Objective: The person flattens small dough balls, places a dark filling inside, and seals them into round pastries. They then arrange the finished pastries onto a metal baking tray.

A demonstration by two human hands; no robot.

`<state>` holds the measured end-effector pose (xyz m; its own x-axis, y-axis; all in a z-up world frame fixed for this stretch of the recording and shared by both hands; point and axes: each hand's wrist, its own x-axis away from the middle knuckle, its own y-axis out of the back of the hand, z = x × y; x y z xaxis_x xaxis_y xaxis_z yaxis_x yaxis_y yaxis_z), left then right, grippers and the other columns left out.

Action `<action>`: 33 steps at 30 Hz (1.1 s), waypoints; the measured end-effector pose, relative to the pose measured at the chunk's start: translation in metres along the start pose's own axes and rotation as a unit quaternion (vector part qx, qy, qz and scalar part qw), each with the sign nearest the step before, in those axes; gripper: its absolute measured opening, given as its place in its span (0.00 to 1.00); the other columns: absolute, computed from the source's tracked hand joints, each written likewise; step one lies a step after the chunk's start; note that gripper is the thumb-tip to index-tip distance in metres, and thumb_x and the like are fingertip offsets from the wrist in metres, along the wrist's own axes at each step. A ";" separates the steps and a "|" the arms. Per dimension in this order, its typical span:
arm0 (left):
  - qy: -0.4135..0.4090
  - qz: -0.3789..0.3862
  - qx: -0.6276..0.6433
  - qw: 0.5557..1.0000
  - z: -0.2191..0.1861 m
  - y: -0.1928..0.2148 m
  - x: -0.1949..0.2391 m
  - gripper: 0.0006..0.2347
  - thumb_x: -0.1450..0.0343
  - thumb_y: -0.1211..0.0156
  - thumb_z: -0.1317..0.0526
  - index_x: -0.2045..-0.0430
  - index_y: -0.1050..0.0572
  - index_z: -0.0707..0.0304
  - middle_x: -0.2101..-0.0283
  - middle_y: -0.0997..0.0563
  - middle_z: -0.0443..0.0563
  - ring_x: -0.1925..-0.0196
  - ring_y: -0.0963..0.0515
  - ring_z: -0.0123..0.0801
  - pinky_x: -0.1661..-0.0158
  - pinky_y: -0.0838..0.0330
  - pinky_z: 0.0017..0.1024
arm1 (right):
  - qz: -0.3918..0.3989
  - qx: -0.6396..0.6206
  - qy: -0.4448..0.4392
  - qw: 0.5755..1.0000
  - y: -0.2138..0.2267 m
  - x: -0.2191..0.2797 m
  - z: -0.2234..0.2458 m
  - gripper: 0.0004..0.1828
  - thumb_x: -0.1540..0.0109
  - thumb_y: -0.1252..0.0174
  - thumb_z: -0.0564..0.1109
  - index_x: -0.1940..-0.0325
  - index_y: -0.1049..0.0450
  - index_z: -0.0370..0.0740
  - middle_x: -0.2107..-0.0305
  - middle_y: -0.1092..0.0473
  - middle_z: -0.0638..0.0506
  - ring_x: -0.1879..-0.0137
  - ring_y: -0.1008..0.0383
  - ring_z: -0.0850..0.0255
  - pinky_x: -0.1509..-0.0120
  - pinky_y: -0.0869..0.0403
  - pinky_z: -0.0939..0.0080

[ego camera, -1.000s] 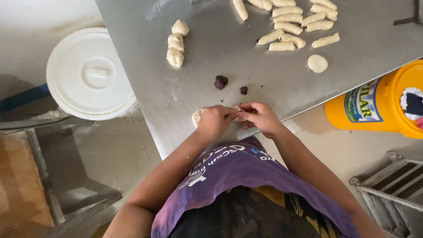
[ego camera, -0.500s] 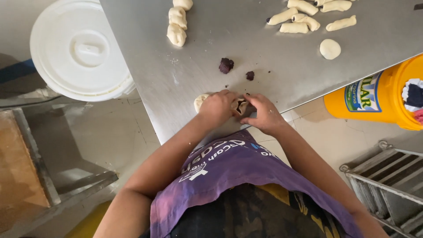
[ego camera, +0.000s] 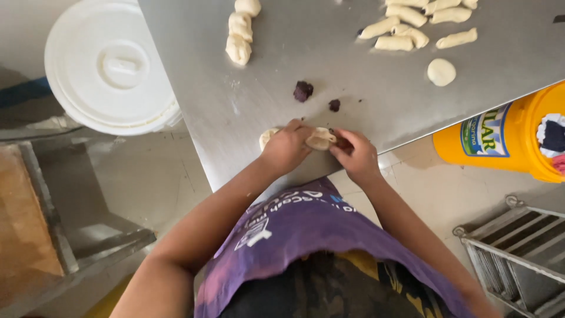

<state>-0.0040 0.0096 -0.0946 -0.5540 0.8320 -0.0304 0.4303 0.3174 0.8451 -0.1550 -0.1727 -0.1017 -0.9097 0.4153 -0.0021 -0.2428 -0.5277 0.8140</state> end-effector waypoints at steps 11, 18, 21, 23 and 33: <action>0.078 -0.003 0.140 0.987 0.008 -0.028 -0.012 0.05 0.29 0.33 0.52 0.66 0.16 0.46 0.68 0.18 0.41 0.63 0.14 0.42 0.62 0.17 0.35 | 0.031 -0.183 -0.105 0.977 0.004 0.025 0.034 0.42 0.43 0.30 0.49 0.26 0.36 0.42 0.54 0.28 0.42 0.56 0.22 0.53 0.57 0.19 0.59; 0.077 -0.065 0.164 0.981 -0.002 -0.021 -0.011 0.13 0.38 0.24 0.61 0.61 0.17 0.56 0.70 0.19 0.44 0.66 0.13 0.34 0.63 0.18 0.28 | 0.063 -0.154 -0.092 0.982 0.017 0.003 0.007 0.40 0.39 0.33 0.49 0.25 0.37 0.37 0.49 0.31 0.41 0.54 0.22 0.54 0.56 0.21 0.59; 0.084 -0.089 0.156 0.980 -0.006 -0.029 -0.014 0.09 0.36 0.25 0.59 0.64 0.16 0.52 0.71 0.19 0.44 0.68 0.14 0.36 0.65 0.19 0.29 | 0.101 -0.116 -0.052 0.987 0.017 0.006 0.013 0.41 0.37 0.36 0.51 0.22 0.41 0.39 0.46 0.35 0.41 0.50 0.24 0.48 0.51 0.22 0.54; 0.097 -0.103 0.160 0.977 -0.012 -0.046 -0.007 0.09 0.35 0.25 0.58 0.63 0.15 0.48 0.71 0.18 0.43 0.68 0.14 0.35 0.65 0.18 0.29 | 0.129 -0.085 -0.026 0.988 0.015 0.015 0.021 0.45 0.37 0.38 0.52 0.20 0.47 0.42 0.43 0.38 0.41 0.44 0.26 0.45 0.46 0.23 0.49; 0.116 0.036 -0.124 0.985 -0.029 -0.018 -0.045 0.08 0.35 0.34 0.48 0.71 0.20 0.44 0.62 0.29 0.45 0.57 0.21 0.46 0.61 0.22 0.45 | 0.216 0.014 0.041 0.975 0.029 -0.017 0.009 0.32 0.42 0.41 0.55 0.33 0.28 0.50 0.49 0.33 0.42 0.47 0.28 0.44 0.47 0.26 0.49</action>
<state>-0.0069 -0.0465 -0.0929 -0.6890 0.7123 0.1337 0.3030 0.1156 0.9459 -0.1436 -0.1883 -0.0731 -0.9493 0.0969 0.2992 0.1778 -0.6193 0.7648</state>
